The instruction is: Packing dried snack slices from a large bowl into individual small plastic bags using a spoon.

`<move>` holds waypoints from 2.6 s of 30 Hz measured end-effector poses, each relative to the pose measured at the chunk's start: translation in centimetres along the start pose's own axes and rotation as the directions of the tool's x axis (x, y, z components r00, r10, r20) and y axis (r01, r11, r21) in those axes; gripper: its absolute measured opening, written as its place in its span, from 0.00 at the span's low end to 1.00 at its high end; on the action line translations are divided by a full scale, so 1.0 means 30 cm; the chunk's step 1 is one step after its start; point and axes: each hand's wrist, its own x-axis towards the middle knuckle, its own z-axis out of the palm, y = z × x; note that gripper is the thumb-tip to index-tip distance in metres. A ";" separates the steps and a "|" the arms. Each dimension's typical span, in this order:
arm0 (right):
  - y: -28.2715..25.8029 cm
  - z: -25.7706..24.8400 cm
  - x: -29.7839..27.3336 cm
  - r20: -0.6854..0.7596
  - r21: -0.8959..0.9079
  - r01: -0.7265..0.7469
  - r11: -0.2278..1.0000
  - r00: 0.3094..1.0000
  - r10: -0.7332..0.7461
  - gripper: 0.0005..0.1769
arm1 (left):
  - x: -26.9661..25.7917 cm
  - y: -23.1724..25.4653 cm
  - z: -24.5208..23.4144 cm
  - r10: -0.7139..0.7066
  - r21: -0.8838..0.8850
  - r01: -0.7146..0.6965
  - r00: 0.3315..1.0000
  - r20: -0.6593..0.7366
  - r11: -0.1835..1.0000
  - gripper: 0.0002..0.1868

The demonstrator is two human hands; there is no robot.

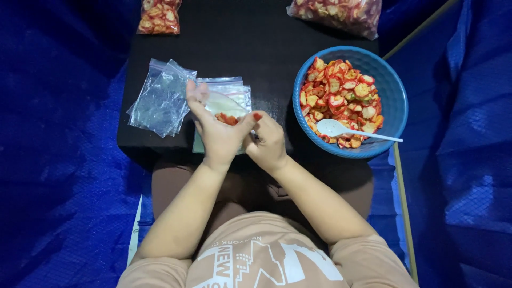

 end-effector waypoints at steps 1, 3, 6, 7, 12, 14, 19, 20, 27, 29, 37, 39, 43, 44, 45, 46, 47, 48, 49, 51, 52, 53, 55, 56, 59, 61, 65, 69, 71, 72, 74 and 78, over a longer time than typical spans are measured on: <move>0.006 -0.002 -0.014 -0.001 -0.001 0.001 1.000 1.000 -0.001 0.04 | 0.001 0.014 0.002 0.002 -0.001 -0.002 1.000 0.001 1.000 0.74; 0.021 -0.009 -0.045 0.003 -0.016 -0.011 1.000 1.000 0.011 0.04 | -0.001 0.039 0.009 0.025 -0.041 -0.025 1.000 0.003 0.999 0.69; 0.026 -0.031 -0.079 0.054 -0.023 -0.021 1.000 0.998 0.022 0.02 | -0.019 0.034 0.030 -0.024 -0.036 0.025 1.000 0.012 0.999 0.63; 0.009 -0.055 -0.075 0.055 -0.025 -0.020 0.999 0.998 0.021 0.02 | -0.016 0.030 0.029 -0.025 -0.038 0.025 1.000 0.012 0.999 0.63; -0.098 -0.229 -0.059 0.238 -0.051 -0.039 0.998 0.970 0.050 0.11 | 0.007 0.045 0.000 0.154 -0.034 -0.152 0.983 0.096 0.988 0.49; -0.119 -0.352 -0.027 0.221 -0.092 -0.078 0.993 0.970 0.097 0.09 | 0.006 0.073 -0.009 0.186 -0.103 -0.175 0.975 0.119 0.979 0.48; 0.000 -0.676 0.048 0.232 -0.413 -0.042 0.910 0.961 0.150 0.11 | 0.044 0.079 -0.039 0.299 -0.136 -0.280 0.941 0.155 0.950 0.47; 0.033 -0.723 0.053 0.298 -0.601 0.009 0.799 0.930 0.214 0.11 | 0.048 0.084 -0.042 0.311 -0.143 -0.289 0.935 0.170 0.947 0.47; 0.144 -0.804 0.076 0.392 -0.889 0.070 0.452 0.625 0.675 0.06 | 0.039 0.124 -0.040 0.302 -0.173 -0.261 0.912 0.280 0.950 0.45; 0.159 -0.803 0.074 0.391 -0.891 0.066 0.449 0.615 0.685 0.04 | 0.036 0.122 -0.031 0.281 -0.191 -0.232 0.912 0.299 0.954 0.46; 0.093 -0.740 0.080 0.452 -0.859 0.088 0.504 0.593 0.666 0.09 | 0.027 0.094 -0.032 0.179 -0.272 -0.073 0.904 0.389 0.959 0.49; 0.058 -0.738 0.083 0.447 -0.855 0.117 0.505 0.660 0.604 0.09 | 0.019 0.108 -0.043 0.159 -0.363 0.026 0.867 0.472 0.932 0.44; 0.028 -0.691 0.072 0.431 -0.854 0.157 0.496 0.750 0.503 0.08 | 0.012 0.112 -0.033 0.129 -0.353 0.060 0.864 0.487 0.934 0.44; 0.029 -0.674 0.073 0.422 -0.870 0.212 0.445 0.787 0.451 0.05 | 0.010 0.117 -0.027 0.166 -0.313 -0.022 0.880 0.444 0.950 0.46; 0.030 -0.658 0.073 0.416 -0.884 0.262 0.387 0.819 0.395 0.03 | 0.009 0.122 -0.021 0.208 -0.267 -0.103 0.892 0.402 0.958 0.50; 0.030 -0.646 0.076 0.414 -0.885 0.260 0.386 0.819 0.397 0.03 | 0.009 0.116 -0.020 0.208 -0.267 -0.102 0.891 0.404 0.958 0.50; 0.031 -0.635 0.079 0.408 -0.892 0.277 0.357 0.835 0.370 0.03 | 0.011 0.110 -0.020 0.210 -0.252 -0.111 0.889 0.407 0.961 0.50; 0.032 -0.622 0.080 0.404 -0.897 0.294 0.330 0.848 0.343 0.05 | 0.009 0.103 -0.021 0.209 -0.234 -0.120 0.888 0.409 0.965 0.50; 0.033 -0.620 0.083 0.404 -0.897 0.293 0.332 0.848 0.344 0.05 | 0.006 0.111 -0.021 0.208 -0.232 -0.118 0.888 0.410 0.965 0.50; 0.034 -0.614 0.094 0.407 -0.874 0.220 0.432 0.818 0.407 0.03 | 0.003 0.128 -0.023 0.204 -0.240 -0.110 0.888 0.413 0.965 0.50; 0.034 -0.614 0.093 0.408 -0.874 0.222 0.433 0.818 0.405 0.03 | 0.006 0.124 -0.024 0.204 -0.240 -0.111 0.889 0.410 0.964 0.50; 0.034 -0.614 0.093 0.403 -0.862 0.175 0.475 0.806 0.434 0.04 | 0.007 0.120 -0.025 0.215 -0.236 -0.125 0.887 0.409 0.964 0.50; 0.059 -0.617 0.080 0.398 -0.851 0.126 0.510 0.789 0.468 0.06 | 0.008 0.103 -0.021 0.223 -0.234 -0.134 0.884 0.411 0.963 0.50; 0.085 -0.614 0.068 0.395 -0.840 0.104 0.532 0.789 0.471 0.07 | 0.009 0.089 -0.021 0.232 -0.237 -0.143 0.883 0.409 0.961 0.50; 0.131 -0.616 0.028 0.405 -0.832 0.089 0.548 0.771 0.491 0.09 | 0.008 0.069 -0.019 0.241 -0.243 -0.149 0.881 0.408 0.958 0.50; 0.135 -0.621 0.030 0.420 -0.833 0.102 0.544 0.756 0.502 0.09 | 0.011 0.068 -0.012 0.243 -0.246 -0.151 0.882 0.403 0.957 0.50; 0.109 -0.640 0.040 0.411 -0.788 -0.024 0.615 0.723 0.555 0.12 | -0.001 0.079 -0.012 0.215 -0.247 -0.118 0.885 0.414 0.962 0.49; 0.105 -0.693 0.042 0.381 -0.752 -0.100 0.651 0.740 0.554 0.11 | 0.004 0.091 -0.007 0.227 -0.230 -0.140 0.882 0.413 0.963 0.49; 0.078 -0.718 0.063 0.365 -0.736 -0.124 0.665 0.756 0.544 0.11 | 0.002 0.133 0.001 0.220 -0.252 -0.120 0.883 0.414 0.960 0.49; 0.064 -0.733 0.072 0.344 -0.722 -0.148 0.676 0.771 0.536 0.11 | 0.000 0.154 0.005 0.213 -0.278 -0.100 0.883 0.417 0.955 0.48; 0.002 -0.725 0.129 0.347 -0.660 -0.139 0.738 0.815 0.464 0.11 | 0.006 0.155 0.002 0.180 -0.275 -0.052 0.866 0.466 0.960 0.45; -0.068 -0.706 0.192 0.309 -0.516 -0.068 0.854 0.915 0.260 0.11 | 0.012 0.170 0.024 0.156 -0.207 -0.054 0.843 0.514 0.977 0.44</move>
